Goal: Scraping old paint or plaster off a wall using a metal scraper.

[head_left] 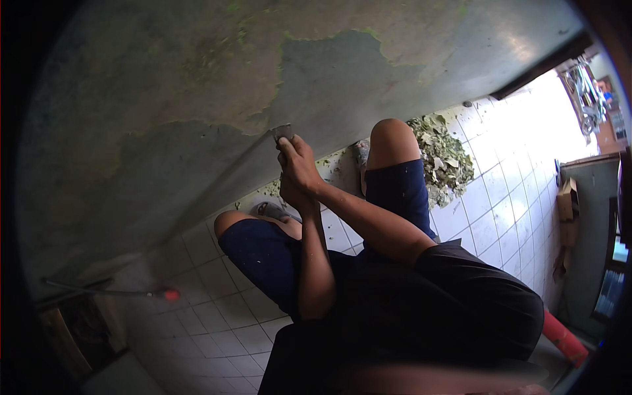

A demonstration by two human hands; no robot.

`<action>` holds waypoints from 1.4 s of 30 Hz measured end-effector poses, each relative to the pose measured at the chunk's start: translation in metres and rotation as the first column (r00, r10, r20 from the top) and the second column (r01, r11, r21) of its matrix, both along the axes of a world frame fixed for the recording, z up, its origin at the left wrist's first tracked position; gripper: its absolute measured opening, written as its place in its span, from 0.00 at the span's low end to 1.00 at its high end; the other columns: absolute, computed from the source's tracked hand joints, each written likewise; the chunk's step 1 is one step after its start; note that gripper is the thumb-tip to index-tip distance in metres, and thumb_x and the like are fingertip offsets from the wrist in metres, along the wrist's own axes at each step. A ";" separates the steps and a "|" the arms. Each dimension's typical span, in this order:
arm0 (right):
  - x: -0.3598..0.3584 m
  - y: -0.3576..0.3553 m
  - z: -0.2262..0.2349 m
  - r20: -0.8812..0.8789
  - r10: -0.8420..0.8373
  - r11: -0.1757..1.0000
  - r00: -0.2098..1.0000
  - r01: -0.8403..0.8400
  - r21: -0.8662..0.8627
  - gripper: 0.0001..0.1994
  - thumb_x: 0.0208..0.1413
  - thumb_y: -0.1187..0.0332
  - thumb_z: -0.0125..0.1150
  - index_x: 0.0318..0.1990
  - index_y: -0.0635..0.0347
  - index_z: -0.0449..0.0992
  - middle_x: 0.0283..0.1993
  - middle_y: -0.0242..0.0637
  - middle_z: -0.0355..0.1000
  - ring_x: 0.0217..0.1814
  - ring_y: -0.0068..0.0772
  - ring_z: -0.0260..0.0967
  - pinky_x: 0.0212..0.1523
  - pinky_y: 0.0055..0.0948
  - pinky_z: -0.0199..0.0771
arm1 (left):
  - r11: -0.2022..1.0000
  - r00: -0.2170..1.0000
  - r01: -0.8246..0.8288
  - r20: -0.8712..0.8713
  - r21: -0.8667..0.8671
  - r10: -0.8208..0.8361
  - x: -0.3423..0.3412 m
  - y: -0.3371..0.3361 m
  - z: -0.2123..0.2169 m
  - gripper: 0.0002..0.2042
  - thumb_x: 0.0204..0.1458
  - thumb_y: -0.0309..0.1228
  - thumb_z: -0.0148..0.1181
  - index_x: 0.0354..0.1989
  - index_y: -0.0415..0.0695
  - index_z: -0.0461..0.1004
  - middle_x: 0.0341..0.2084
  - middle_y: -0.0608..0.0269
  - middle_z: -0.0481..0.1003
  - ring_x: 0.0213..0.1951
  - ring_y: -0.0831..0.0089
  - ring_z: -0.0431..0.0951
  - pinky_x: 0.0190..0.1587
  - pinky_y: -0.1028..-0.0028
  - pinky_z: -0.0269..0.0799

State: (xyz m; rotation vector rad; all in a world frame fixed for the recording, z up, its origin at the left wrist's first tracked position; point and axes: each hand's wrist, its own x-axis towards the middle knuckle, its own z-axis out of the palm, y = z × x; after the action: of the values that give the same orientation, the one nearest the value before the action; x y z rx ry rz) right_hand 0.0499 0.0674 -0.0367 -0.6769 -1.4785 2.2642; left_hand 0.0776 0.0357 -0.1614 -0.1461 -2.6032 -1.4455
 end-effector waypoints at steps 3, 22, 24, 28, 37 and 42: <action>0.012 0.017 0.012 0.061 0.045 0.995 0.997 -0.051 0.089 0.14 0.70 0.60 0.55 0.36 0.62 0.70 0.25 0.32 0.69 0.27 0.23 0.67 0.27 0.29 0.68 | 0.992 0.998 0.063 -0.007 0.105 -0.062 0.004 0.008 0.011 0.12 0.66 0.34 0.54 0.37 0.38 0.77 0.30 0.61 0.78 0.32 0.73 0.77 0.34 0.66 0.73; 0.136 0.162 0.015 0.164 -0.254 0.663 0.953 0.048 0.747 0.31 0.75 0.45 0.35 0.35 0.69 0.70 0.15 0.38 0.67 0.12 0.33 0.69 0.11 0.32 0.68 | 0.699 0.706 0.508 0.222 0.503 -0.672 0.034 0.079 0.115 0.28 0.70 0.48 0.46 0.52 0.29 0.74 0.46 0.43 0.76 0.46 0.56 0.78 0.53 0.63 0.71; 0.137 0.162 0.019 0.267 -0.160 0.806 0.950 -0.030 0.591 0.31 0.75 0.45 0.35 0.36 0.69 0.70 0.15 0.37 0.67 0.11 0.32 0.68 0.11 0.32 0.68 | 0.739 0.717 0.493 0.266 0.460 -0.644 0.028 0.081 0.132 0.28 0.69 0.49 0.47 0.52 0.30 0.75 0.46 0.43 0.77 0.45 0.56 0.79 0.53 0.63 0.72; 0.143 0.156 0.042 0.203 0.012 0.844 0.979 -0.119 0.524 0.25 0.76 0.51 0.38 0.43 0.69 0.69 0.19 0.38 0.66 0.14 0.31 0.67 0.15 0.33 0.69 | 0.732 0.704 0.542 0.252 0.412 -0.663 0.021 0.087 0.165 0.26 0.68 0.49 0.52 0.44 0.31 0.78 0.34 0.46 0.80 0.34 0.61 0.79 0.42 0.64 0.73; 0.181 0.178 0.080 -0.044 0.016 0.987 0.999 -0.009 0.163 0.23 0.72 0.50 0.51 0.58 0.60 0.58 0.22 0.36 0.70 0.19 0.26 0.67 0.18 0.28 0.65 | 0.702 0.709 0.675 -0.065 -0.228 -0.702 0.023 0.150 0.272 0.21 0.63 0.40 0.59 0.24 0.33 0.73 0.18 0.46 0.74 0.20 0.46 0.67 0.28 0.59 0.67; 0.199 0.202 0.088 -0.106 -0.294 0.802 0.950 0.306 0.513 0.23 0.71 0.57 0.57 0.64 0.58 0.59 0.21 0.31 0.66 0.21 0.23 0.65 0.23 0.28 0.65 | 0.687 0.658 0.687 -0.197 -0.237 -0.727 0.027 0.215 0.291 0.22 0.64 0.42 0.57 0.26 0.33 0.76 0.17 0.52 0.76 0.21 0.62 0.76 0.30 0.64 0.69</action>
State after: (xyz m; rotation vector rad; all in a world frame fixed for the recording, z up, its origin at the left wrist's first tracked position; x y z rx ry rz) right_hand 0.2493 0.2691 0.0516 -0.6507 -1.7323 1.5224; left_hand 0.1050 0.2509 0.1300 -1.4308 -2.4926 -1.2587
